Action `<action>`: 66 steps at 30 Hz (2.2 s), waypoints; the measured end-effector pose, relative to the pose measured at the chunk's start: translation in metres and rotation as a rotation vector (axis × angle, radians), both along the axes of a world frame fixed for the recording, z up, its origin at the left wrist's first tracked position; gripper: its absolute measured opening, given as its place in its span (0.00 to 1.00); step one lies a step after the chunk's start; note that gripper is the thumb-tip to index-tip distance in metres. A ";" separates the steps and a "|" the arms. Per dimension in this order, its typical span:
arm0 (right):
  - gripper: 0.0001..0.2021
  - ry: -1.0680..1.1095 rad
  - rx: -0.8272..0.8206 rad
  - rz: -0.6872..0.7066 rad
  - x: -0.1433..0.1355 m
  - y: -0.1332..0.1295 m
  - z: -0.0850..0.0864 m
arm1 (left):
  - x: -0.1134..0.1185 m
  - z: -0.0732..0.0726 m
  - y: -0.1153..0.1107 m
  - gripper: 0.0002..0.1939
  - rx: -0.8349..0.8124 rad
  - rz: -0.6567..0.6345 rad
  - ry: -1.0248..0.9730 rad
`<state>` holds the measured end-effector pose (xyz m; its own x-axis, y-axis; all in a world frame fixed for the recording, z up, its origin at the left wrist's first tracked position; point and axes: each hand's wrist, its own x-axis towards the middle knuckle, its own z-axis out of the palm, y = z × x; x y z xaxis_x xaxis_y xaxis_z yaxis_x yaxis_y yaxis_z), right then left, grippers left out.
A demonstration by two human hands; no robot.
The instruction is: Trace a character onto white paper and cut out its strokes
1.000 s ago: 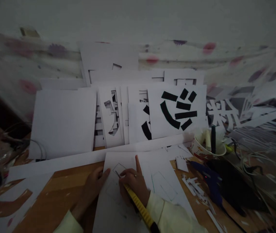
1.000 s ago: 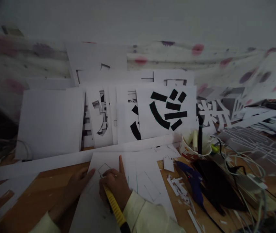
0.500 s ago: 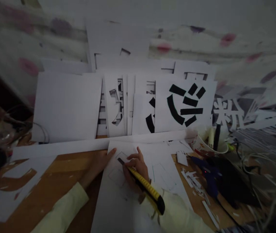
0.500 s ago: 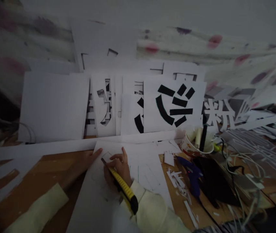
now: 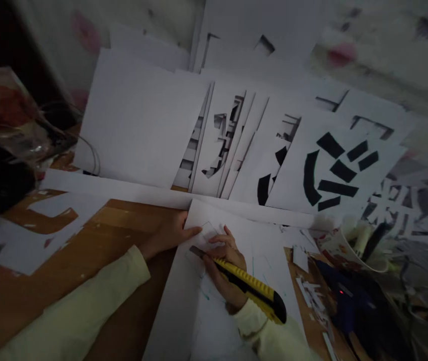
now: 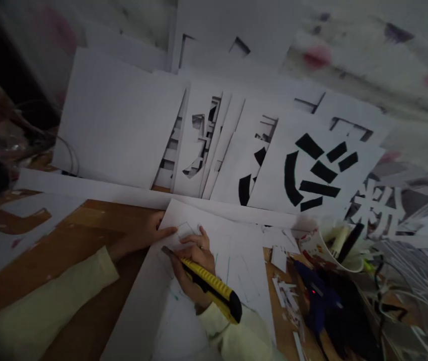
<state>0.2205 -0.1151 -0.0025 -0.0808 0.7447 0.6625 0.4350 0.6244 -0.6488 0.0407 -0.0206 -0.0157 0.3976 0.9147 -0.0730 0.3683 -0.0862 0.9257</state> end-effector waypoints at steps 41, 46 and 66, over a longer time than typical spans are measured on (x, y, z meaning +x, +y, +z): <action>0.10 -0.214 0.072 0.116 0.006 0.001 -0.006 | 0.001 0.000 0.003 0.19 0.043 -0.046 -0.032; 0.13 -0.275 0.109 0.157 0.011 0.003 -0.006 | 0.000 0.002 0.003 0.19 0.050 -0.082 -0.057; 0.09 -0.244 0.104 0.151 0.006 0.004 -0.003 | -0.009 0.009 0.006 0.23 -0.058 -0.141 -0.014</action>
<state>0.2264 -0.1110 -0.0050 -0.3515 0.6411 0.6822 0.4676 0.7515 -0.4653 0.0318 -0.0144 -0.0063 0.5232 0.8440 -0.1178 0.3431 -0.0821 0.9357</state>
